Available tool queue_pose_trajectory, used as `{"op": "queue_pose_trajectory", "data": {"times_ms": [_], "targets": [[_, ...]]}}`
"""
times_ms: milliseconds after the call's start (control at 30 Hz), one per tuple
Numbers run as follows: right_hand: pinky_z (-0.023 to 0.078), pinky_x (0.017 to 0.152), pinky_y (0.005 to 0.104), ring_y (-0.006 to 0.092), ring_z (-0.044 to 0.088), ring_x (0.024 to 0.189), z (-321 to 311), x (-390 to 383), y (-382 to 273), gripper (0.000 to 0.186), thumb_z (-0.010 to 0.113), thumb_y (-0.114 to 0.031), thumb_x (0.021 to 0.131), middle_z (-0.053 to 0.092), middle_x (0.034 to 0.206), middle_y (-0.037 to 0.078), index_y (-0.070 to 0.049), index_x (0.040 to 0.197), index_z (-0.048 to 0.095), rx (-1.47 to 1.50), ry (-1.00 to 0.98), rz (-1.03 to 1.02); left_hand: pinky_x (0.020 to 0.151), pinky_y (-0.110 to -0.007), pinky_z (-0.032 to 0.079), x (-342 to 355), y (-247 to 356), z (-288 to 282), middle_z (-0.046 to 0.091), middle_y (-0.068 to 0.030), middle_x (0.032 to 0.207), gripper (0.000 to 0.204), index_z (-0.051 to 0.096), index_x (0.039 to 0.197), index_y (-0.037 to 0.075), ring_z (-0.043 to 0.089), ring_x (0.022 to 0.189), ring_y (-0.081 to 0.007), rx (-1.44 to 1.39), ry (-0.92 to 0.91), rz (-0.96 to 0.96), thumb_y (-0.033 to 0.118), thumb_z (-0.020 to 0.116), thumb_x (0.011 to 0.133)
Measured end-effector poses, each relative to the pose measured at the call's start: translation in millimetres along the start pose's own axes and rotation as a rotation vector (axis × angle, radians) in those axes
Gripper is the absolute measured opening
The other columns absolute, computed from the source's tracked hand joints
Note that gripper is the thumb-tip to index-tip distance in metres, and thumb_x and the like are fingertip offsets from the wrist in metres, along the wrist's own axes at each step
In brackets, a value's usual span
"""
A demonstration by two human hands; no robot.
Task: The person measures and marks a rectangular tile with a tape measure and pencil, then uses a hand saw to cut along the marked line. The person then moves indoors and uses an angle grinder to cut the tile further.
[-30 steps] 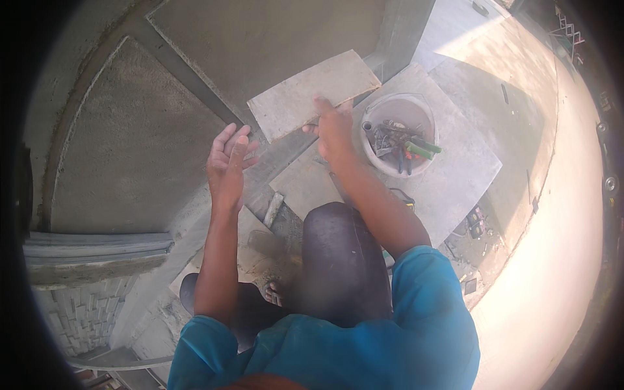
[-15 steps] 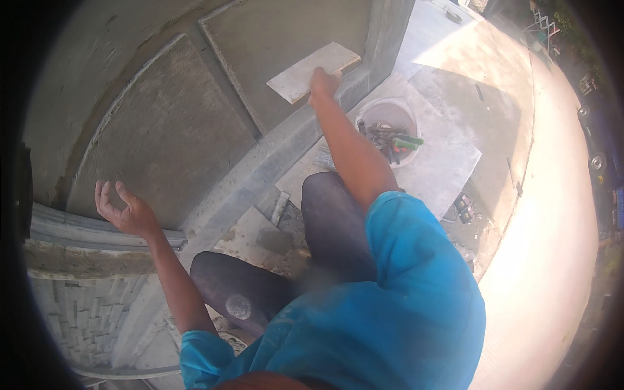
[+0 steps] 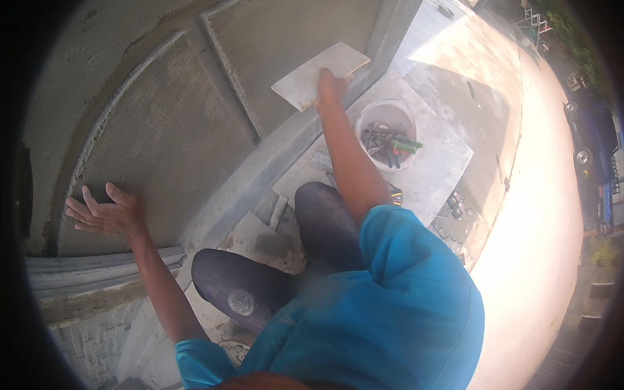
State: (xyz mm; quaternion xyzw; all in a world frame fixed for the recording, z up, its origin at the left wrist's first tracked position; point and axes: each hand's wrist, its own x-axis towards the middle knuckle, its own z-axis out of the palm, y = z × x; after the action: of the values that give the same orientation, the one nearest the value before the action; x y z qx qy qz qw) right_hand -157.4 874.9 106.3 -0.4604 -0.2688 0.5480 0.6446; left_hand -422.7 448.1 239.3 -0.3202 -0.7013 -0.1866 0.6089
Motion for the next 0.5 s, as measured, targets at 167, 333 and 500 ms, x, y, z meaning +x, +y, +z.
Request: {"op": "queue_pose_trajectory", "data": {"times_ms": [167, 333, 500], "targets": [[0.054, 0.087, 0.0442, 0.0306, 0.062, 0.105, -10.4, -20.1, -15.7, 0.062, 0.068, -0.006, 0.082, 0.059, 0.122, 0.016, 0.004, 0.137, 0.042, 0.038, -0.119, 0.083, 0.123, -0.056, 0.004, 4.3, -3.6, -5.0, 0.028, -0.0199, 0.158, 0.051, 0.038, 0.142, 0.012, 0.016, 0.153, -0.0359, 0.038, 0.026, 0.036, 0.045, 0.043, 0.103], [0.05, 0.092, 0.0406, 0.029, 0.059, 0.111, -7.9, -45.9, -34.2, 0.068, 0.07, -0.009, 0.081, 0.057, 0.127, 0.018, 0.005, 0.141, 0.038, -0.053, -0.098, 0.078, 0.119, -0.061, 0.012, 11.1, -4.0, -11.1, 0.027, -0.0207, 0.158, 0.051, 0.037, 0.14, 0.011, 0.018, 0.151, -0.0406, 0.058, 0.027, 0.085, 0.048, 0.04, 0.105], [0.048, 0.095, 0.0381, 0.0299, 0.058, 0.111, -16.2, -61.1, -11.4, 0.072, 0.071, -0.009, 0.081, 0.056, 0.128, 0.021, 0.009, 0.141, 0.036, -0.132, -0.043, 0.021, 0.118, -0.061, 0.015, 16.8, -1.6, -10.2, 0.02, -0.0193, 0.16, 0.053, 0.033, 0.144, 0.008, 0.017, 0.151, -0.0384, 0.02, 0.021, 0.163, 0.043, 0.042, 0.105]]}}
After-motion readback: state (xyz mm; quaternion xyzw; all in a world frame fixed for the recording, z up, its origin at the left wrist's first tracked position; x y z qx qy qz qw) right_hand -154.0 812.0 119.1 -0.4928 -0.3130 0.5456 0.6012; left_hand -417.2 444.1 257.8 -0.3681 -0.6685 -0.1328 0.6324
